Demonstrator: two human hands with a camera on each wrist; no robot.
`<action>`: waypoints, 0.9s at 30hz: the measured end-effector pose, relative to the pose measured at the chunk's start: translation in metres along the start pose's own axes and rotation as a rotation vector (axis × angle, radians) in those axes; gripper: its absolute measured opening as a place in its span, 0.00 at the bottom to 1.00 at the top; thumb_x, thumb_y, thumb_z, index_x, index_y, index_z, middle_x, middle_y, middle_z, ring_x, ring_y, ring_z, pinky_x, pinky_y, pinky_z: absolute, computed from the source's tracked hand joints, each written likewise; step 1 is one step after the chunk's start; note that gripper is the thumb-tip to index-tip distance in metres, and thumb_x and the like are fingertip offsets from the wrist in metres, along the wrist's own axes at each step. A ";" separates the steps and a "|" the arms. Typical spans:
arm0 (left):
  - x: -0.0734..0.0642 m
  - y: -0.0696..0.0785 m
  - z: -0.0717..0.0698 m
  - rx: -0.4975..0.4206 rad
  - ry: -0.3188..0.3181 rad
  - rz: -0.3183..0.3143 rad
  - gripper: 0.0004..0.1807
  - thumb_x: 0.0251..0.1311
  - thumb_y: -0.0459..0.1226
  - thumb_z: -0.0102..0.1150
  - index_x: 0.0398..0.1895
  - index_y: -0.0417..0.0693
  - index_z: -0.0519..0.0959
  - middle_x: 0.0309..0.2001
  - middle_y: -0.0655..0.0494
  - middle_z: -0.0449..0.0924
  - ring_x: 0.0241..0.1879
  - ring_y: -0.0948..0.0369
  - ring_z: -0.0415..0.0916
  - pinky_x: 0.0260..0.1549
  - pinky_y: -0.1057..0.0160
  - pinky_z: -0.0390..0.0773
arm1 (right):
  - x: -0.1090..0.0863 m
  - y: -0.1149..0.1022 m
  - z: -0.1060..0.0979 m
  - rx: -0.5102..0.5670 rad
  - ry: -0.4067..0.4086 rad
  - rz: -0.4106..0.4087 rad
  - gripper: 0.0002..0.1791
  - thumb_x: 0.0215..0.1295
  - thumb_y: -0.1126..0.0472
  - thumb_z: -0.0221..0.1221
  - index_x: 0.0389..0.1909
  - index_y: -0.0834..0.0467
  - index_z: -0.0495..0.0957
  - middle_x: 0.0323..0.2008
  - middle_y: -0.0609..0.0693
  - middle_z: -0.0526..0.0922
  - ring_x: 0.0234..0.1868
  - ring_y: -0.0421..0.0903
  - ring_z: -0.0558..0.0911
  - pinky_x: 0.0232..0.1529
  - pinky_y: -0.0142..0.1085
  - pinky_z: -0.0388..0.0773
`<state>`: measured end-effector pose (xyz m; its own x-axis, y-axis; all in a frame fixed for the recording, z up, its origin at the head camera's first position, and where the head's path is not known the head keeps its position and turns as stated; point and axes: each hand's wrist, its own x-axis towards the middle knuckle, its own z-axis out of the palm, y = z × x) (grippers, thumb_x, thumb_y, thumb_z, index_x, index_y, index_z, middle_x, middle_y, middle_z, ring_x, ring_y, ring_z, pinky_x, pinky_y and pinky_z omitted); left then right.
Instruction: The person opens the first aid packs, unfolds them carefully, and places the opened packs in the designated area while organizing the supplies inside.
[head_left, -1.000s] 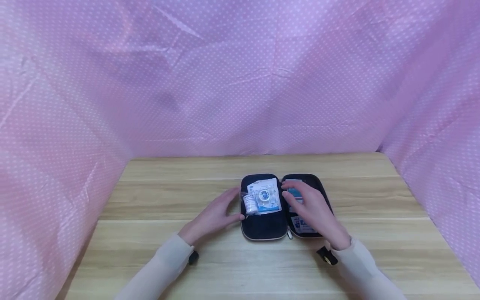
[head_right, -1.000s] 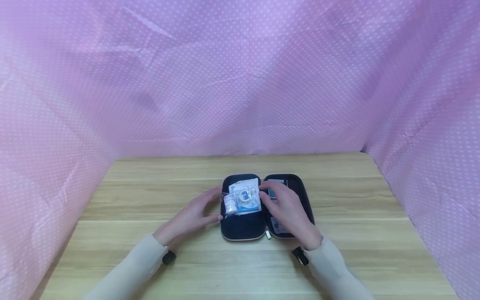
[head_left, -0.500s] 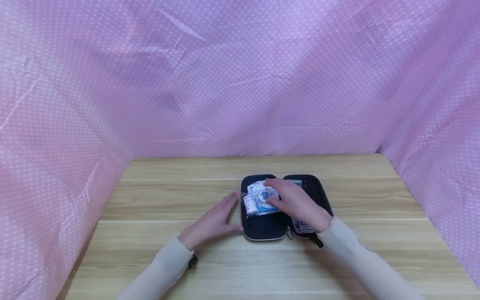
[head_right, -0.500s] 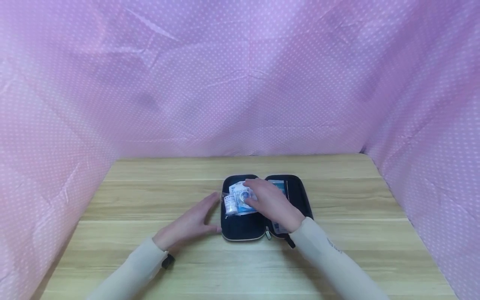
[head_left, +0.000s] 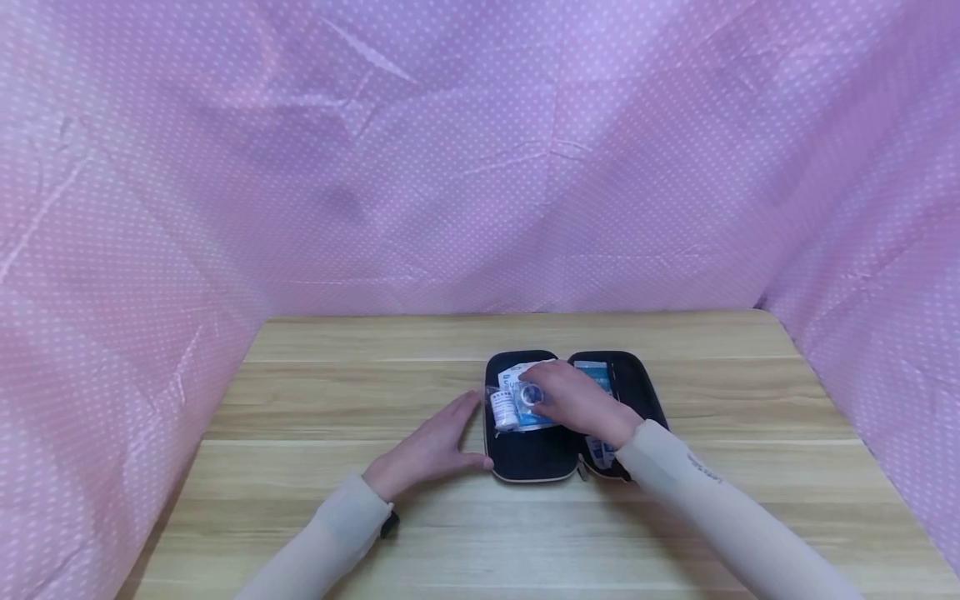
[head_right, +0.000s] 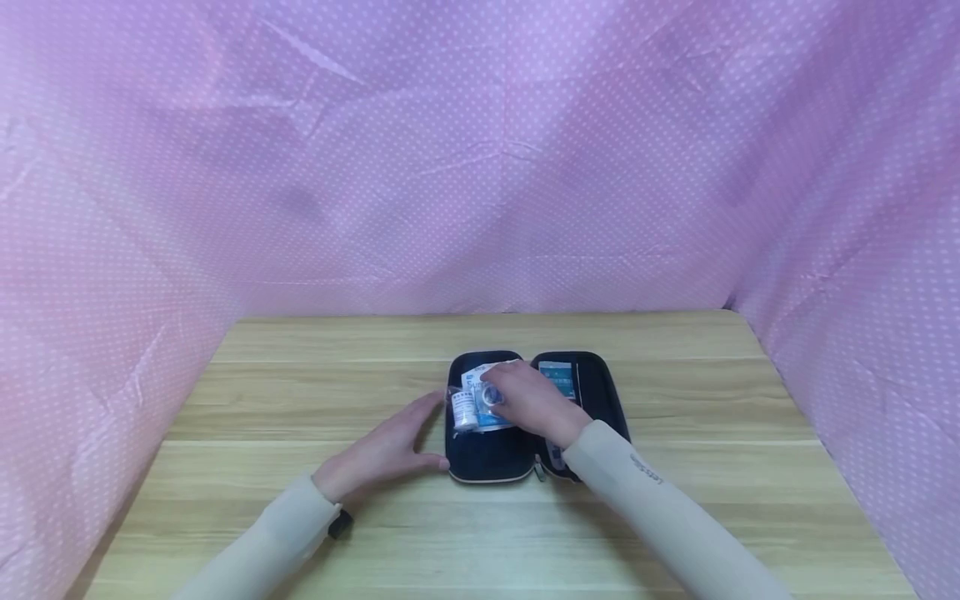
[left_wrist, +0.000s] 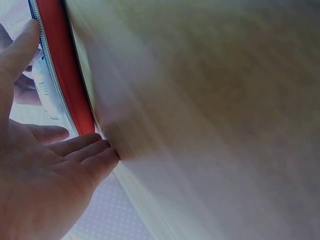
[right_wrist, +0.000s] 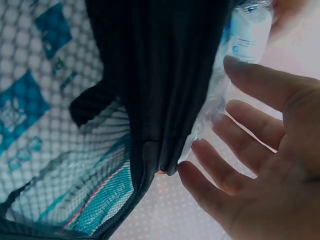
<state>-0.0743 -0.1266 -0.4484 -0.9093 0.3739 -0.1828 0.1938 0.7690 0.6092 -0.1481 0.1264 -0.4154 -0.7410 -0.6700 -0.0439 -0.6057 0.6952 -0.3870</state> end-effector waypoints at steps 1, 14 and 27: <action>0.000 0.000 0.000 -0.002 0.002 -0.005 0.60 0.54 0.58 0.76 0.84 0.50 0.52 0.81 0.44 0.55 0.78 0.47 0.55 0.73 0.44 0.62 | 0.000 0.001 0.001 -0.016 0.005 -0.006 0.25 0.65 0.62 0.71 0.62 0.62 0.79 0.61 0.58 0.82 0.66 0.57 0.76 0.69 0.54 0.70; 0.003 0.002 0.002 0.031 0.003 -0.040 0.61 0.52 0.61 0.75 0.84 0.52 0.53 0.82 0.43 0.49 0.78 0.43 0.53 0.72 0.42 0.63 | -0.020 0.008 -0.014 -0.094 0.125 0.036 0.24 0.64 0.58 0.72 0.59 0.62 0.82 0.53 0.56 0.83 0.55 0.54 0.81 0.59 0.52 0.79; 0.005 0.003 0.004 0.045 0.019 -0.044 0.63 0.51 0.60 0.77 0.84 0.52 0.52 0.83 0.44 0.46 0.78 0.43 0.54 0.71 0.42 0.65 | -0.054 0.054 -0.021 0.056 0.255 0.147 0.22 0.69 0.60 0.68 0.59 0.65 0.80 0.56 0.63 0.83 0.58 0.63 0.81 0.60 0.60 0.76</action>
<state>-0.0769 -0.1206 -0.4506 -0.9238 0.3302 -0.1937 0.1699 0.8071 0.5654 -0.1473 0.2055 -0.4143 -0.8730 -0.4709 0.1268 -0.4744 0.7599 -0.4444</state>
